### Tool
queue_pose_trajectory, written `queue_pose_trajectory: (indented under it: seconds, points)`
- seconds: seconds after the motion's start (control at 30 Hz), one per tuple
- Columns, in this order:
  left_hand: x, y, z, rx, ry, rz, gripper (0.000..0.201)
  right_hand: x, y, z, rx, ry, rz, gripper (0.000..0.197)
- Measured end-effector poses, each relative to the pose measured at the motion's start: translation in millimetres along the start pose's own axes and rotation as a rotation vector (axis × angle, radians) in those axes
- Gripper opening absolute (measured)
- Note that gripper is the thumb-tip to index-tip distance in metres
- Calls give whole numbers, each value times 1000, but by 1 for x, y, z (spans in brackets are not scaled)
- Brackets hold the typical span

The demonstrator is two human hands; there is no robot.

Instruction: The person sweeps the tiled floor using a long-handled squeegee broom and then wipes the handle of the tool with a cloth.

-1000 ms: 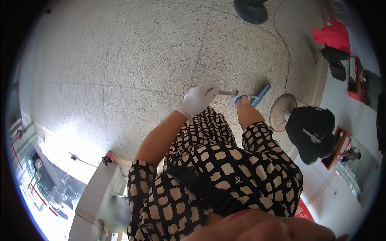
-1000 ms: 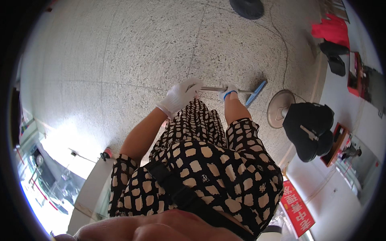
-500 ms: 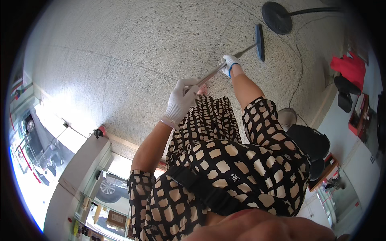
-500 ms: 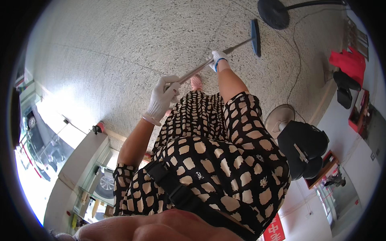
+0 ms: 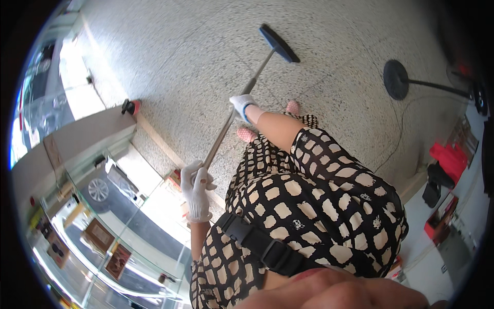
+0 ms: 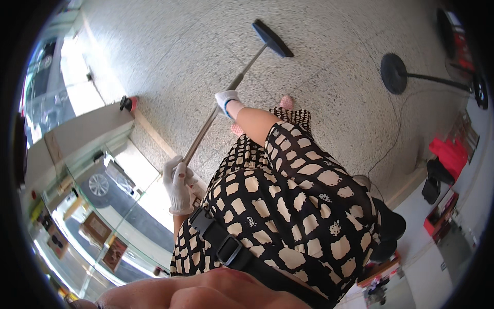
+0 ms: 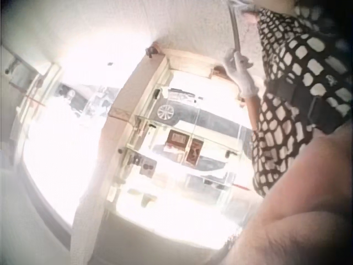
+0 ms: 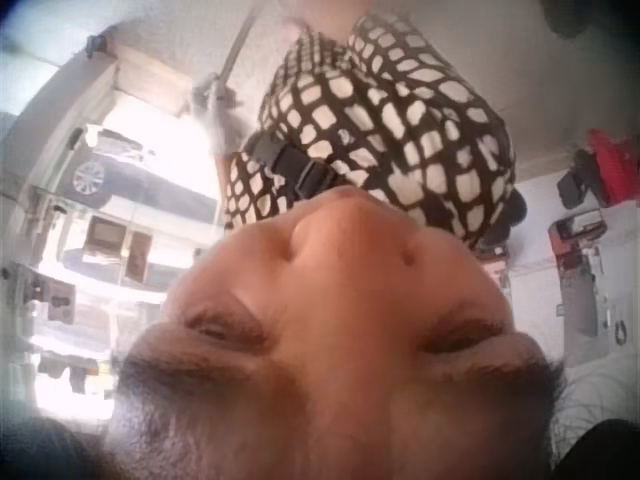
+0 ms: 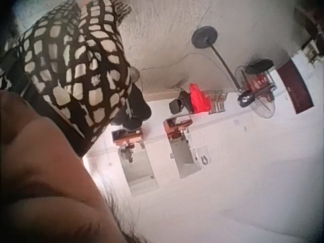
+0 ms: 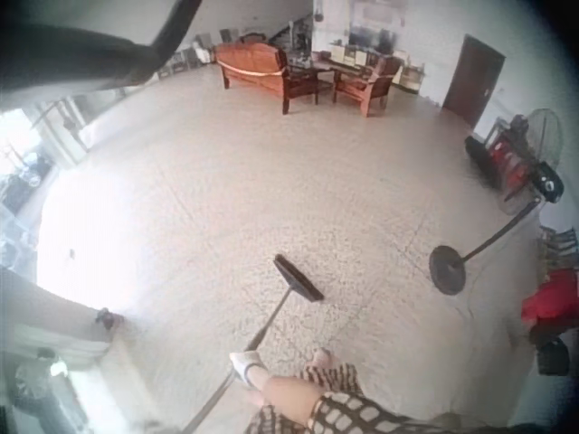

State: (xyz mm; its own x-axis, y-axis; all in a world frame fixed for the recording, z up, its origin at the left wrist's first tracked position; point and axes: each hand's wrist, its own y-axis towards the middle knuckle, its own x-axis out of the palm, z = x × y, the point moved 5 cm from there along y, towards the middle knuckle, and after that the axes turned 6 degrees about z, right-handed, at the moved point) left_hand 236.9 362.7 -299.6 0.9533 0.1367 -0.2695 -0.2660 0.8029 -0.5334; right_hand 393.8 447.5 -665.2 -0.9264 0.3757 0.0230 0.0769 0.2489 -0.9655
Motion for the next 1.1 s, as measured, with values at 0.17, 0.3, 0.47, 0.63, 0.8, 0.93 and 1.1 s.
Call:
queue_pose_trajectory:
  seconds: [0.17,0.3,0.47,0.63,0.8,0.93,1.1]
  points:
    - [-119,-37,-14,54,-167,397,19,142,-119,46,226,70,-140,10]
    - [-177,-45,-18,151,-246,482,16,195,-167,66,118,-56,-190,13]
    - [-234,-41,-3,251,-224,430,22,205,-204,66,221,363,-379,13]
    - [-259,-9,27,327,-245,331,24,176,-248,50,374,538,-322,13]
    - [-212,82,79,287,-288,-57,24,139,-217,35,515,748,-124,12]
    - [-173,159,105,219,-71,-191,26,142,-168,30,490,661,-165,19]
    - [-163,239,135,349,157,-288,32,215,-102,-2,612,1011,0,19]
